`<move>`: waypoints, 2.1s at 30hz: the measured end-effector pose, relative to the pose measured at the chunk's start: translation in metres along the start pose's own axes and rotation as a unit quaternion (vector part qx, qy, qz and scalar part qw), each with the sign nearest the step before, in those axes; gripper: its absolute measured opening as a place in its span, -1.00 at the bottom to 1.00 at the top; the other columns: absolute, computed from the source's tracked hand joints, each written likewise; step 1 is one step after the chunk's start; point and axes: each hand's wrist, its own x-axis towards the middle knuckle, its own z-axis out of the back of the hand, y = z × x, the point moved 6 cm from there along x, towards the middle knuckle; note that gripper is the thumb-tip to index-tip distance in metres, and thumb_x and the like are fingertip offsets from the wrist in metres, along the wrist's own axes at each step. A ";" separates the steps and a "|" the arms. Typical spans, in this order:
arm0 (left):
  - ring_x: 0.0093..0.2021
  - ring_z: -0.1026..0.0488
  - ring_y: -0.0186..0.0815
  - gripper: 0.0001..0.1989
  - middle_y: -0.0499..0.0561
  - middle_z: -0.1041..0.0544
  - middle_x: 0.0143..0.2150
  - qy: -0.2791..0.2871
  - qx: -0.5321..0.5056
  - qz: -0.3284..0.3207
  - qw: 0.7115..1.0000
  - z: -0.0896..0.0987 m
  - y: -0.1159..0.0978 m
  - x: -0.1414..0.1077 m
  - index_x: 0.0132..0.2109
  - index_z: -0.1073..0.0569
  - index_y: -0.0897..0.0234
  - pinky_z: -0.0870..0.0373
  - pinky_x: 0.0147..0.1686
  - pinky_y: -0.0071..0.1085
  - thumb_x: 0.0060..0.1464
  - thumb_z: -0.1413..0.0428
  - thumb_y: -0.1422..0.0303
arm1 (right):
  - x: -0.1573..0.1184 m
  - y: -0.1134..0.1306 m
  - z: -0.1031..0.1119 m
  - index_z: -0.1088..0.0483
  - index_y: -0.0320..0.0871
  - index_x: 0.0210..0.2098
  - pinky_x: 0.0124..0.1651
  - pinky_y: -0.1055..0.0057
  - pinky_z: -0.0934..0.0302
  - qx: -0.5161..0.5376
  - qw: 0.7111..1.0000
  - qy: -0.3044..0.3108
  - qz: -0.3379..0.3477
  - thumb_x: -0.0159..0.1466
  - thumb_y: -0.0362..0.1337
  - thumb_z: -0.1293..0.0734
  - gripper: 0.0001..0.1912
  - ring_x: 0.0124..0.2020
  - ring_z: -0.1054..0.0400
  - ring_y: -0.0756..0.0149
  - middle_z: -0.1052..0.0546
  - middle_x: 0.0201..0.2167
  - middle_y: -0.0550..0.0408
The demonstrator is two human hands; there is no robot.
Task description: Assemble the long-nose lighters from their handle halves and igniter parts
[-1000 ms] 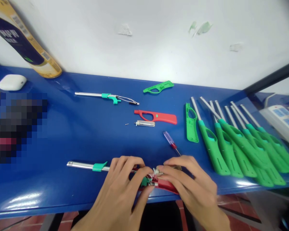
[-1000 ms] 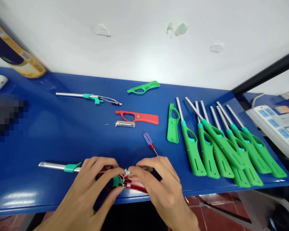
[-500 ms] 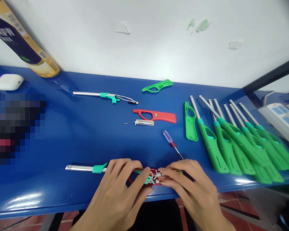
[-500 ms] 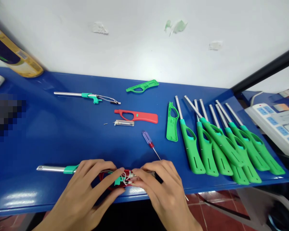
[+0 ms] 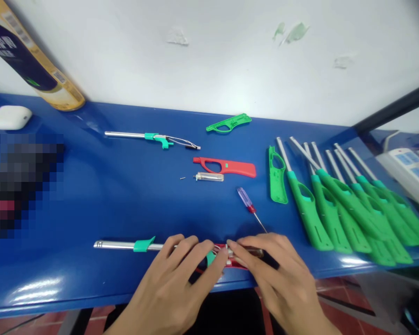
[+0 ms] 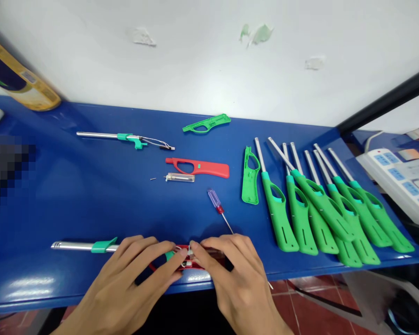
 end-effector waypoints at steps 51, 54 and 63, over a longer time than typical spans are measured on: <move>0.19 -0.35 -0.24 -0.57 0.07 -0.44 0.15 -0.138 -0.008 0.093 0.986 0.061 0.037 -0.013 0.28 -0.39 0.27 -0.32 0.15 -0.28 0.33 -0.06 0.61 | 0.034 0.019 0.022 -0.18 -0.44 0.36 0.08 0.19 -0.51 -0.271 0.924 0.140 0.230 0.23 -0.62 -0.15 -0.32 0.14 -0.46 0.05 -0.52 0.14 -0.25; 0.21 -0.31 -0.20 -0.57 0.06 -0.47 0.15 -0.092 0.004 0.071 0.993 0.047 0.039 -0.014 0.29 -0.37 0.25 -0.29 0.15 -0.21 0.35 -0.04 0.59 | 0.029 0.024 0.009 -0.19 -0.47 0.34 0.02 0.15 -0.54 -0.273 0.920 0.150 0.239 0.24 -0.58 -0.17 -0.34 0.10 -0.48 0.00 -0.52 0.13 -0.26; 0.02 -0.42 -0.22 -0.59 0.05 -0.57 -0.01 -0.068 0.048 0.042 0.996 0.037 0.043 -0.016 0.15 -0.48 0.27 -0.30 -0.01 -0.22 0.30 0.04 0.69 | 0.025 0.021 0.000 -0.19 -0.46 0.35 0.01 0.15 -0.54 -0.261 0.922 0.159 0.237 0.25 -0.53 -0.20 -0.34 0.09 -0.48 0.01 -0.52 0.15 -0.24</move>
